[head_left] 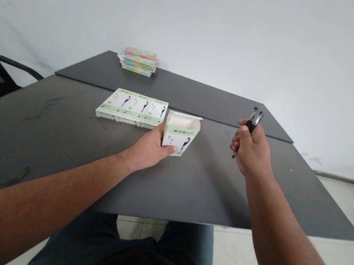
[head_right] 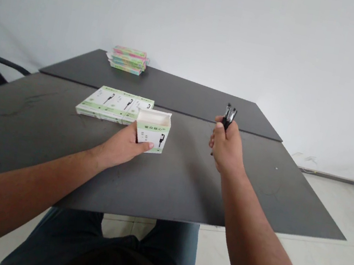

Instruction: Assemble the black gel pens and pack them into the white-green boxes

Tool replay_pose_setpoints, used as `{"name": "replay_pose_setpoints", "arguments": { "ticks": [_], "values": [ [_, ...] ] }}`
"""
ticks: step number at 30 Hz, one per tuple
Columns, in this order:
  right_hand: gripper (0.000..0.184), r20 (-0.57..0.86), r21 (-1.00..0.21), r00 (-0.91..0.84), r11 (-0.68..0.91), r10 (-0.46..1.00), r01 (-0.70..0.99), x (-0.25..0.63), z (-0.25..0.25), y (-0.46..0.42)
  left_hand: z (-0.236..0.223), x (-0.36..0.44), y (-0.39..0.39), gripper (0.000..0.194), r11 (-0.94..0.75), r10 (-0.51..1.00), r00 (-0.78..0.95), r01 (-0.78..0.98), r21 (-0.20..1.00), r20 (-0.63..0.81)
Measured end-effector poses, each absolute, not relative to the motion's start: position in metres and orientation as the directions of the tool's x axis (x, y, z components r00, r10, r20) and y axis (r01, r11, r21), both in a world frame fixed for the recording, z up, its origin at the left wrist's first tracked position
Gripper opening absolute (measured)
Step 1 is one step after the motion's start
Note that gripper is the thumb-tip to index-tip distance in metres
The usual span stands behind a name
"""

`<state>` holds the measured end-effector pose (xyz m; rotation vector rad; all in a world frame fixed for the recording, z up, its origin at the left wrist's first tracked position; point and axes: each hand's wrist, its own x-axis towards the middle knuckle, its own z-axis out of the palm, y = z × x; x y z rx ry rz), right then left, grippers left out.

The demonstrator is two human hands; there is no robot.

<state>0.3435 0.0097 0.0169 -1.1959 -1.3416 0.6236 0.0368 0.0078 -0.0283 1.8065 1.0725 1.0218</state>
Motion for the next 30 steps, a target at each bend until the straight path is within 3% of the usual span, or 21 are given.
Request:
{"name": "replay_pose_setpoints", "arguments": {
  "ticks": [2, 5, 8, 14, 21, 26, 30],
  "values": [
    [0.025, 0.529, -0.845, 0.163, 0.535, 0.833, 0.011, 0.318, 0.043, -0.004, -0.031, 0.037, 0.009, 0.056, -0.322, 0.918, 0.324, 0.272, 0.907, 0.229],
    [0.018, 0.727, -0.671, 0.034, 0.721, 0.686, -0.172, 0.28, 0.081, -0.023, -0.036, 0.036, 0.011, 0.06, -0.317, 0.917, 0.328, 0.248, 0.916, 0.229],
    [0.025, 0.801, -0.598, -0.061, 0.792, 0.596, -0.123, 0.253, 0.096, -0.026, -0.038, 0.036, 0.012, 0.061, -0.333, 0.912, 0.329, 0.237, 0.912, 0.247],
    [0.05, 0.806, -0.56, -0.223, 0.828, 0.548, 0.009, 0.239, 0.079, 0.003, -0.042, 0.038, 0.012, 0.061, -0.363, 0.896, 0.353, 0.23, 0.903, 0.27],
    [0.053, 0.703, -0.636, -0.358, 0.768, 0.615, 0.072, 0.242, 0.063, 0.021, -0.042, 0.037, 0.012, 0.063, -0.397, 0.879, 0.371, 0.224, 0.89, 0.298],
    [0.039, 0.666, -0.688, -0.377, 0.725, 0.644, 0.024, 0.251, 0.046, 0.021, -0.042, 0.038, 0.011, 0.058, -0.363, 0.889, 0.371, 0.211, 0.908, 0.269],
    [0.043, 0.665, -0.693, -0.358, 0.72, 0.656, 0.031, 0.261, 0.037, 0.016, -0.041, 0.039, 0.01, 0.053, -0.36, 0.892, 0.365, 0.218, 0.907, 0.267]
  ]
}}
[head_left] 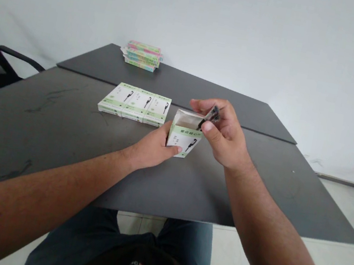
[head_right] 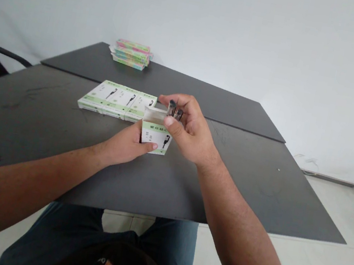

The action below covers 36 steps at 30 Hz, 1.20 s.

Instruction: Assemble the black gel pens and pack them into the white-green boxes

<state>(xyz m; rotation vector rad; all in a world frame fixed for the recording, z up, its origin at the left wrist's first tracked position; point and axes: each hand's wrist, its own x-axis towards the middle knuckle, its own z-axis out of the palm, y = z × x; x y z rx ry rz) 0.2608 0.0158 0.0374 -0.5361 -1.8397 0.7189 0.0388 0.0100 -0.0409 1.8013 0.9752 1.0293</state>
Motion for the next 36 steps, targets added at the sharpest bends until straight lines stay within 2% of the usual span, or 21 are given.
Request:
{"name": "replay_pose_setpoints", "arguments": {
  "ticks": [7, 9, 13, 19, 22, 26, 30, 34, 36],
  "values": [
    [0.044, 0.72, -0.661, -0.262, 0.75, 0.642, 0.02, 0.271, 0.029, 0.012, -0.04, 0.038, 0.01, 0.058, -0.376, 0.889, 0.36, 0.226, 0.899, 0.281],
    [0.04, 0.742, -0.634, -0.209, 0.768, 0.637, 0.091, 0.274, 0.027, 0.011, -0.038, 0.038, 0.009, 0.058, -0.372, 0.892, 0.357, 0.227, 0.9, 0.278],
    [0.018, 0.792, -0.544, -0.145, 0.793, 0.593, 0.274, 0.278, 0.025, 0.008, -0.035, 0.039, 0.007, 0.058, -0.369, 0.894, 0.354, 0.233, 0.9, 0.275],
    [0.023, 0.77, -0.584, -0.078, 0.747, 0.634, 0.318, 0.275, 0.019, 0.007, -0.034, 0.04, 0.007, 0.059, -0.358, 0.888, 0.375, 0.197, 0.913, 0.267],
    [0.024, 0.79, -0.541, -0.113, 0.773, 0.602, 0.33, 0.272, 0.026, 0.006, -0.033, 0.042, 0.006, 0.06, -0.36, 0.884, 0.382, 0.184, 0.915, 0.271],
    [0.012, 0.824, -0.463, -0.19, 0.828, 0.534, 0.317, 0.268, 0.04, 0.004, -0.033, 0.042, 0.006, 0.059, -0.37, 0.873, 0.399, 0.168, 0.914, 0.28],
    [0.015, 0.813, -0.497, -0.174, 0.817, 0.556, 0.292, 0.265, 0.044, 0.002, -0.036, 0.041, 0.007, 0.059, -0.382, 0.872, 0.396, 0.185, 0.906, 0.287],
    [0.015, 0.792, -0.494, -0.203, 0.799, 0.576, 0.342, 0.267, 0.04, 0.001, -0.039, 0.041, 0.009, 0.061, -0.38, 0.877, 0.385, 0.185, 0.906, 0.289],
    [0.022, 0.789, -0.495, -0.207, 0.798, 0.578, 0.344, 0.271, 0.036, 0.001, -0.04, 0.041, 0.01, 0.061, -0.363, 0.881, 0.384, 0.17, 0.916, 0.278]
  ]
}}
